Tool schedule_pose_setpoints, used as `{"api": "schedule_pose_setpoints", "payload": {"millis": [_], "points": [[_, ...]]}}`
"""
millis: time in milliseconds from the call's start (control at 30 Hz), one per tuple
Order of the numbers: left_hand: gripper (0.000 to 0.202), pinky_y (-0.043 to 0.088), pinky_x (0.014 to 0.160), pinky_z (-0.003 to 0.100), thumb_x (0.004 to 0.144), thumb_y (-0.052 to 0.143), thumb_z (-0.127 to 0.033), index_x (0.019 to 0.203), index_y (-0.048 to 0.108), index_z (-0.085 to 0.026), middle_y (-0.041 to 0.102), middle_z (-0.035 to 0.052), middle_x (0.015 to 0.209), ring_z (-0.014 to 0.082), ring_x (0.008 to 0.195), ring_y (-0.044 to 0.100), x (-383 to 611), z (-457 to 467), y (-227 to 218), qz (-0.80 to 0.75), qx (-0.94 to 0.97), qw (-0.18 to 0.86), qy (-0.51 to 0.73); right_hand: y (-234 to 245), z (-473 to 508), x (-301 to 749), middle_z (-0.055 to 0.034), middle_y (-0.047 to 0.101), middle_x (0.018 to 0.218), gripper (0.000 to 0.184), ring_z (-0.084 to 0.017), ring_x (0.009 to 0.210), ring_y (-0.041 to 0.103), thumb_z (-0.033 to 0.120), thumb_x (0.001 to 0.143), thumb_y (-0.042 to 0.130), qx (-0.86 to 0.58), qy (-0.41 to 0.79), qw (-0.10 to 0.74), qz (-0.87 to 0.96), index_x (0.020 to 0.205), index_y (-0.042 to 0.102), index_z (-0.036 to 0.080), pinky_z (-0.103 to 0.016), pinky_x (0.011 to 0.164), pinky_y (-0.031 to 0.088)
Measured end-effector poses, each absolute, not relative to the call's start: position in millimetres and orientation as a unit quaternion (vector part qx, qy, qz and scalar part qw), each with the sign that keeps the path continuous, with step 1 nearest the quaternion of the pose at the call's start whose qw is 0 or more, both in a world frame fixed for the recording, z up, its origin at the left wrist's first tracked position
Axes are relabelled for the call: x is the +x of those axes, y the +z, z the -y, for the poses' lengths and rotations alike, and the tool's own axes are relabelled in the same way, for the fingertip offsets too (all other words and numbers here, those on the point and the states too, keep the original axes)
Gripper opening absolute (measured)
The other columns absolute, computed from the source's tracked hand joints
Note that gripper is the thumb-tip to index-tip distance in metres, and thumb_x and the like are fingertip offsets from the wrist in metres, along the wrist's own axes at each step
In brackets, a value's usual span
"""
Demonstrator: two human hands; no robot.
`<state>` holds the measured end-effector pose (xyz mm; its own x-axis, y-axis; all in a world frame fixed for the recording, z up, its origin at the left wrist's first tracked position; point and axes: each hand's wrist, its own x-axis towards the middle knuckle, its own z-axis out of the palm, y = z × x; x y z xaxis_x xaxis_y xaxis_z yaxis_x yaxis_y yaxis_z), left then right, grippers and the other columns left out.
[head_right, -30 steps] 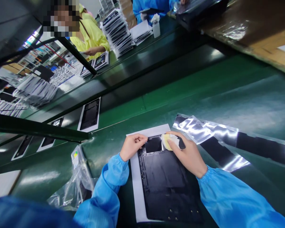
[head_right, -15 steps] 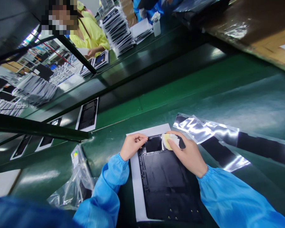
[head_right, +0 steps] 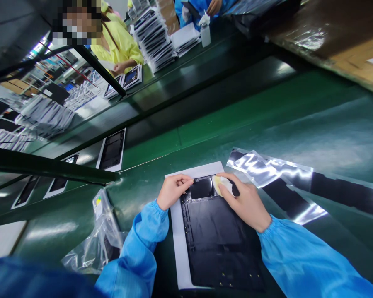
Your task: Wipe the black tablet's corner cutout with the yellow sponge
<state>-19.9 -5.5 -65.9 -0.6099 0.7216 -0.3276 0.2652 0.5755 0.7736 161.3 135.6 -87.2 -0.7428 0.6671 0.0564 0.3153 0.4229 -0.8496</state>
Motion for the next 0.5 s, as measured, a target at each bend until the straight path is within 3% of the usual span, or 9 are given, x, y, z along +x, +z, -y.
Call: {"api": "schedule_pose_setpoints", "payload": {"millis": [133, 233, 367, 500], "points": [[0.017, 0.044, 0.054, 0.018, 0.08, 0.065, -0.029, 0.083, 0.078, -0.017, 0.075, -0.0004, 0.074, 0.009, 0.054, 0.057, -19.7, 5.0, -65.2, -0.826, 0.301, 0.323, 0.349, -86.3, -134.8, 160.9, 0.009, 0.058, 0.051, 0.036, -0.012, 0.029, 0.037, 0.054, 0.087, 0.05, -0.285, 0.437, 0.194, 0.831, 0.105, 0.067, 0.028, -0.03, 0.045, 0.044], [0.016, 0.045, 0.056, 0.019, 0.081, 0.065, -0.028, 0.086, 0.078, -0.019, 0.075, -0.0013, 0.075, 0.0092, 0.056, 0.058, -19.3, 5.3, -64.0, -0.831, 0.313, 0.312, 0.338, -86.2, -135.1, 160.7, 0.012, 0.044, 0.042, 0.036, -0.013, 0.029, 0.034, 0.054, 0.088, 0.048, -0.282, 0.432, 0.193, 0.835, 0.105, 0.066, 0.027, -0.029, 0.042, 0.041], [0.018, 0.048, 0.065, 0.02, 0.078, 0.07, -0.025, 0.095, 0.077, -0.023, 0.075, -0.0041, 0.079, 0.0095, 0.06, 0.061, -17.0, 5.9, -59.8, -0.849, 0.346, 0.274, 0.293, -86.3, -135.3, 160.5, 0.0113, 0.046, 0.043, 0.037, -0.013, 0.028, 0.033, 0.055, 0.088, 0.047, -0.283, 0.427, 0.19, 0.838, 0.104, 0.066, 0.028, -0.029, 0.04, 0.039], [0.017, 0.048, 0.068, 0.022, 0.079, 0.072, -0.024, 0.094, 0.077, -0.028, 0.075, -0.0058, 0.079, 0.0107, 0.064, 0.063, -14.0, 5.3, -56.4, -0.862, 0.362, 0.252, 0.249, -86.7, -135.9, 159.8, 0.0074, 0.062, 0.055, 0.037, -0.012, 0.027, 0.035, 0.056, 0.088, 0.047, -0.286, 0.423, 0.19, 0.838, 0.105, 0.066, 0.028, -0.03, 0.039, 0.04]]}}
